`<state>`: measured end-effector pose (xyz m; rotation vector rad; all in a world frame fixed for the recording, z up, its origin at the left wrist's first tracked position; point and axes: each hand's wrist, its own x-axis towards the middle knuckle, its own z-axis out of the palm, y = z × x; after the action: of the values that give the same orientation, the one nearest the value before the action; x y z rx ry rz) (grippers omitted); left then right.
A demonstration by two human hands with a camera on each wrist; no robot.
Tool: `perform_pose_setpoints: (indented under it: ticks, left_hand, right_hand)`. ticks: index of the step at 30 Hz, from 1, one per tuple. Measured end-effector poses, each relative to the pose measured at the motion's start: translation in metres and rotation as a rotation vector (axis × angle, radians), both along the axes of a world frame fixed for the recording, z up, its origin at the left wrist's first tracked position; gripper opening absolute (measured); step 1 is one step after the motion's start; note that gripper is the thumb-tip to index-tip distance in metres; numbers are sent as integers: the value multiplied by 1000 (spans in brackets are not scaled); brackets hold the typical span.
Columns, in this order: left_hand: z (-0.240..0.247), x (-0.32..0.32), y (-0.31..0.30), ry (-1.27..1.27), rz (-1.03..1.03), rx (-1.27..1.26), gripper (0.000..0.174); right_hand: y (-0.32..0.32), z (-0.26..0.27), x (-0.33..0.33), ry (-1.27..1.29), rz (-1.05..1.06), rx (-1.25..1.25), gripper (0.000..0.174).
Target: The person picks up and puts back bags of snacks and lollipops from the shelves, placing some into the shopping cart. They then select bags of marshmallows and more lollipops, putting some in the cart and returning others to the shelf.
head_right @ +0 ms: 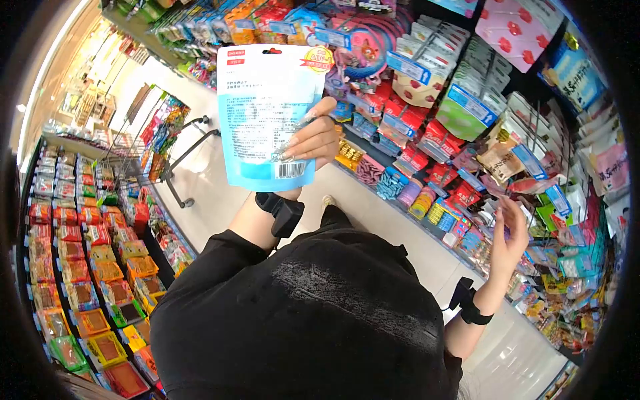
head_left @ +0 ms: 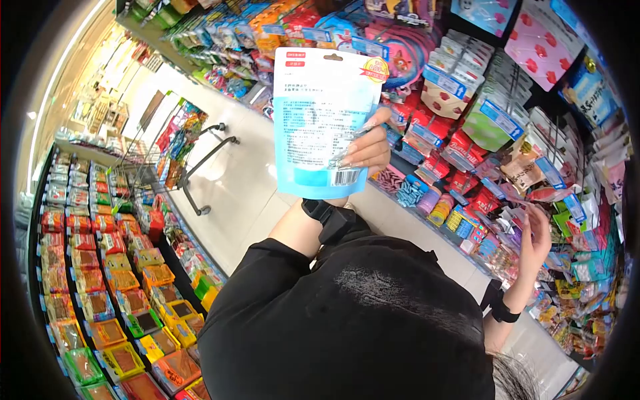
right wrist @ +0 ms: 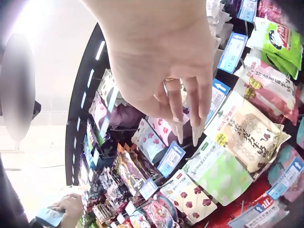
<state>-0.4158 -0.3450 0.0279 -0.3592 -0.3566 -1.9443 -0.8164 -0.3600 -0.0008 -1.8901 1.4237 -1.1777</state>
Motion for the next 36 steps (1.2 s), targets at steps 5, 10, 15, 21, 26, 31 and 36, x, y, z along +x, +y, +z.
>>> perform_pose_setpoints:
  ticks: [5, 10, 15, 21, 26, 31, 36]
  left_hand:
    - [4, -7, -19, -169, 17, -101, 30]
    - [3, -7, -52, -1014, 938, 185, 32]
    - [28, -9, -70, -1541, 1266, -157, 26]
    - [30, 15, -100, -1613, 1233, -335, 21]
    - [26, 72, -114, -1528, 932, -450, 22]
    - [19, 142, -115, -1646, 845, -518, 25]
    - [-27, 209, -115, -1658, 830, -485, 29]
  right_hand:
    - [-5, 7, 19, -126, 96, 68, 27]
    - [-19, 45, 72, -621, 419, 305, 45]
    - [-55, 47, 155, -544, 469, 261, 60]
    - [-87, 59, 234, -716, 366, 324, 35]
    - [-130, 91, 262, -901, 205, 190, 24]
    - [-184, 140, 255, -832, 165, -40, 28]
    - [-211, 166, 252, -776, 77, -201, 25]
